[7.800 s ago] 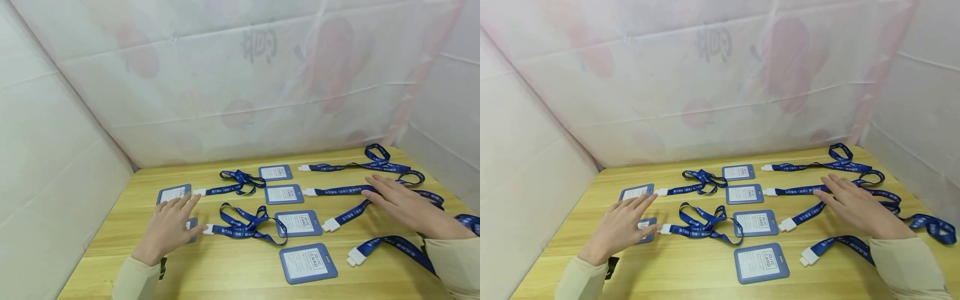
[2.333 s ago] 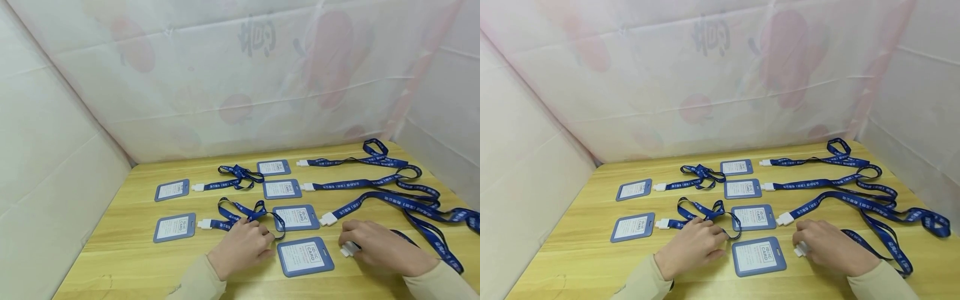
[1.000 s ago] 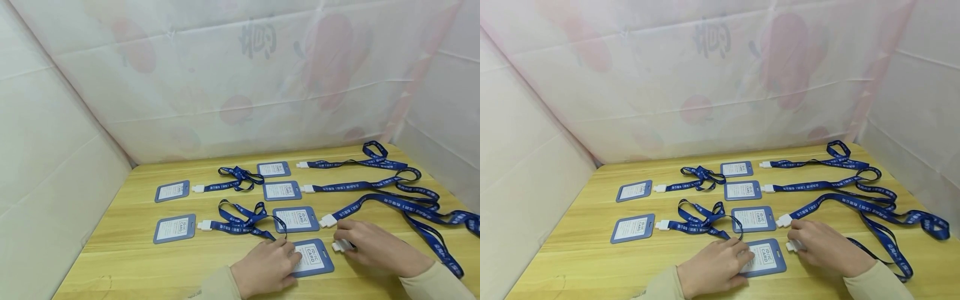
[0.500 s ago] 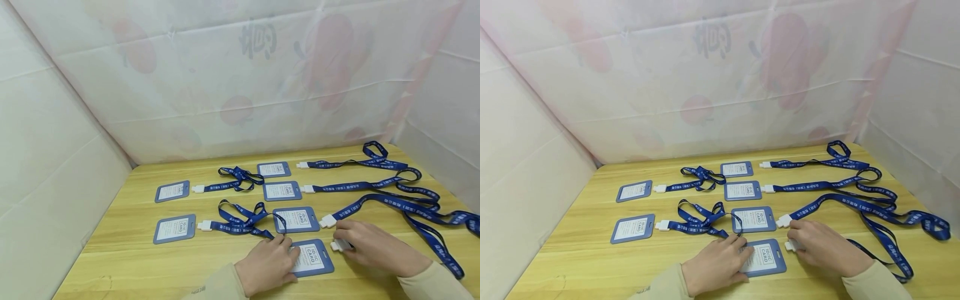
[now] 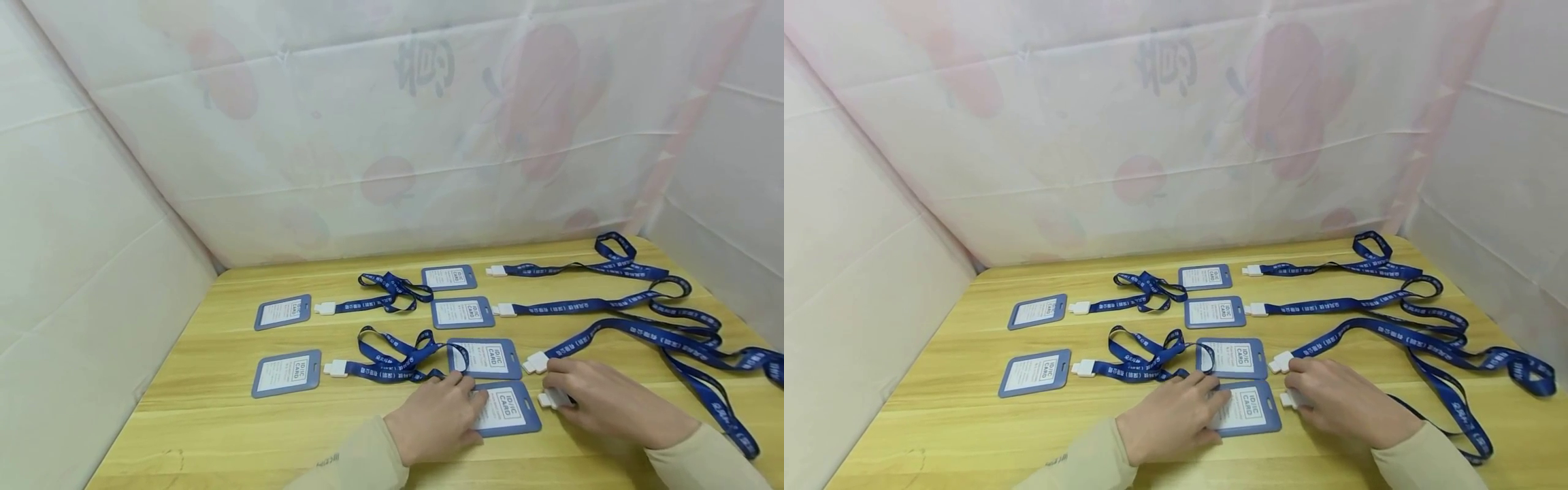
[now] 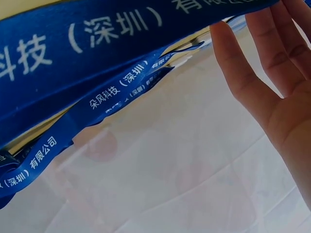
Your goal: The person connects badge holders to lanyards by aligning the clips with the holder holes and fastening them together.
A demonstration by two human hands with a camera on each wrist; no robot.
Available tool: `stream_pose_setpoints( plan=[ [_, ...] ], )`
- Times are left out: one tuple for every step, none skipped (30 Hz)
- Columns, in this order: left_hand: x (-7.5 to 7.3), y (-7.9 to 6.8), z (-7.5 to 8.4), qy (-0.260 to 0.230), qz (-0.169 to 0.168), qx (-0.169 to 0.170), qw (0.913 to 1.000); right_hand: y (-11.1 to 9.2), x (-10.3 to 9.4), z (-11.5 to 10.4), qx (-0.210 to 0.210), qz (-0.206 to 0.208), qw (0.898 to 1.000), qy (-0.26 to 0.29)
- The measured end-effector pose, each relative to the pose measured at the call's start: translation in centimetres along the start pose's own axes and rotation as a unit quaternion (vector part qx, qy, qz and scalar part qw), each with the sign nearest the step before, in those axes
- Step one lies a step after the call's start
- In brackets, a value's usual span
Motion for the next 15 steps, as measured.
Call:
stream_pose_setpoints(
  plan=[
    [0.0,0.1,-0.1,-0.001,0.000,-0.002,1.0000,0.1,0.0,0.0,0.003,-0.002,1.000,0.001],
    [0.0,0.1,-0.1,-0.002,0.002,-0.004,1.0000,0.1,0.0,0.0,0.003,-0.002,1.000,0.001],
    [0.0,0.1,-0.2,-0.001,0.002,-0.006,1.0000,0.2,0.0,0.1,0.007,-0.004,1.000,0.002],
    [-0.1,0.2,-0.3,-0.001,0.003,-0.008,1.0000,0.3,0.0,0.1,0.004,-0.003,1.000,0.001],
    [-0.1,0.2,-0.4,-0.001,0.002,-0.009,1.0000,0.3,0.1,0.1,0.001,-0.002,1.000,0.000],
    [-0.1,0.3,-0.5,-0.004,0.002,-0.011,0.9999,0.4,0.1,0.2,-0.006,0.001,1.000,-0.003],
    [-0.1,0.3,-0.6,-0.006,0.000,-0.013,0.9999,0.5,0.1,0.2,-0.020,0.010,1.000,-0.007],
    [-0.1,0.4,-0.7,-0.008,0.000,-0.015,0.9999,0.6,0.2,0.3,-0.029,0.015,0.999,-0.011],
    [-0.1,0.5,-0.9,-0.011,0.000,-0.016,0.9998,0.6,0.2,0.3,-0.038,0.021,0.999,-0.012],
    [0.0,0.5,-1.0,-0.014,0.001,-0.017,0.9998,0.7,0.2,0.4,-0.050,0.029,0.998,-0.018],
    [0.0,0.6,-1.1,-0.019,0.000,-0.017,0.9997,0.8,0.3,0.4,-0.054,0.033,0.998,-0.021],
    [0.0,0.6,-1.3,-0.024,0.000,-0.017,0.9996,0.9,0.3,0.4,-0.054,0.035,0.998,-0.023],
    [0.1,0.6,-1.4,-0.026,0.000,-0.017,0.9995,0.9,0.3,0.4,-0.054,0.036,0.998,-0.024],
    [0.1,0.7,-1.5,-0.028,0.001,-0.016,0.9995,1.0,0.3,0.3,-0.046,0.031,0.998,-0.025],
    [0.2,0.7,-1.6,-0.031,0.002,-0.017,0.9994,1.1,0.2,0.3,-0.043,0.029,0.998,-0.026]
  ],
)
Point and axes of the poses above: each hand's wrist, its own y-axis towards the middle knuckle, its own x-axis out of the palm, z = x × y, the point moved 1 cm from there along y, towards the middle knuckle, and after that the axes turned 6 degrees about y, right-handed, at the moved point
